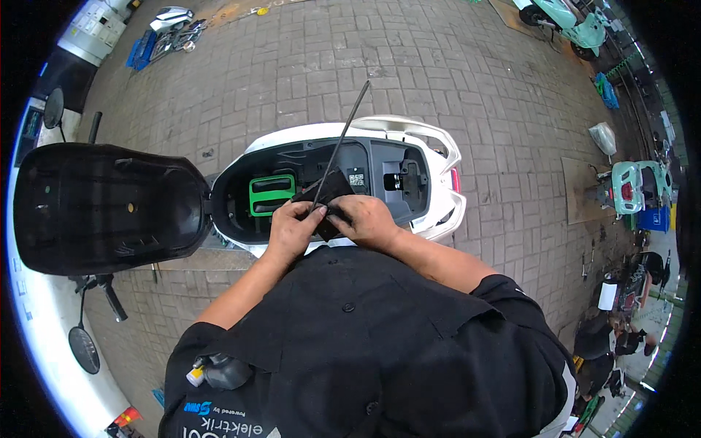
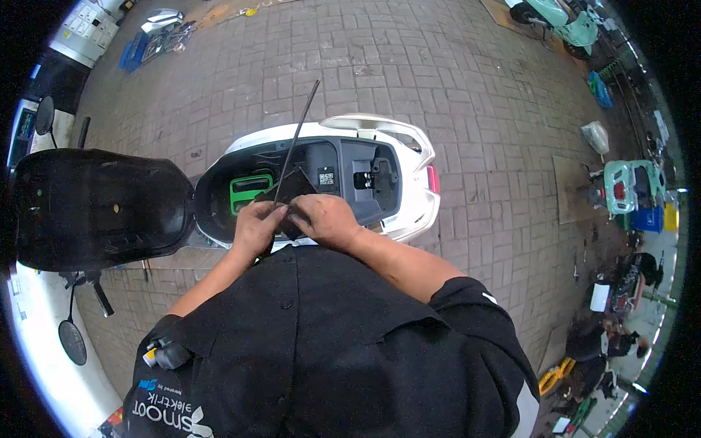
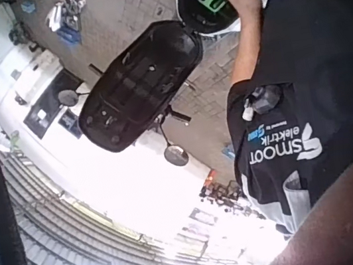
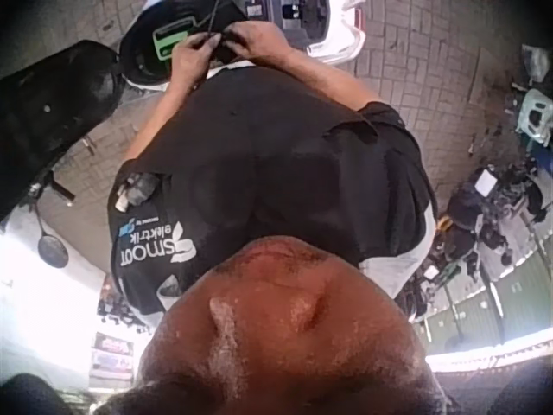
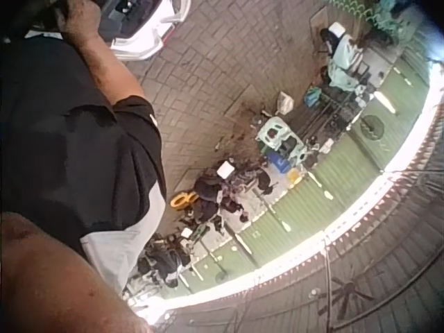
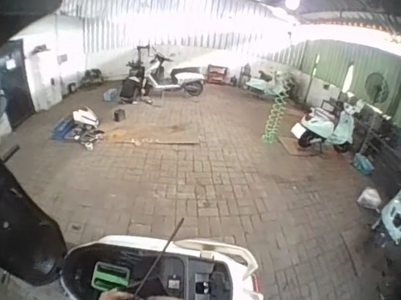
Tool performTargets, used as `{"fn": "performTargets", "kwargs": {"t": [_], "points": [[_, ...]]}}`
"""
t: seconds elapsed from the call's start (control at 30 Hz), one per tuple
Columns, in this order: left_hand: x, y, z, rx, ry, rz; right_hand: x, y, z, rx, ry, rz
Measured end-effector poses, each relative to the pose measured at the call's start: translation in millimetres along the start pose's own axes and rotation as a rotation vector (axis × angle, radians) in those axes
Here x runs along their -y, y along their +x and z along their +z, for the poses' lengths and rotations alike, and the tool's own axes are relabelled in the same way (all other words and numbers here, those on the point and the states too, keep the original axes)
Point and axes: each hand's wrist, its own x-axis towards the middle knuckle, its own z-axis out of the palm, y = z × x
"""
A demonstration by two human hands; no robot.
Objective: The person assembles an electronic component by screwing a mounting plate onto it with a screwdriver and screws. They then open the seat of a white scooter and use the screwdriver to install the component and secure its wiring inside the internal storage compartment.
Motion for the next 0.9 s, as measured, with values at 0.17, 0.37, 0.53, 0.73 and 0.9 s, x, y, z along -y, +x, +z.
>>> {"fn": "performTargets", "kwargs": {"t": [0.17, 0.37, 0.53, 0.73, 0.9], "points": [[9, 10, -16, 0.048, -0.135, -0.086, 3, 13, -5, -0.011, -0.071, -0.020], [42, 7, -52, 0.018, -0.227, -0.262, -63, -13, -69, -0.025, -0.282, 0.585], [77, 4, -79, -0.029, -0.233, -0.164, -96, -6, -85, 0.329, -0.772, 0.727], [97, -6, -105, -0.031, -0.167, -0.154, -107, 15, -67, 0.444, -0.905, 0.814], [127, -17, -116, -0.063, -0.139, -0.089, -102, 16, -64, 0.452, -0.942, 0.793]]}}
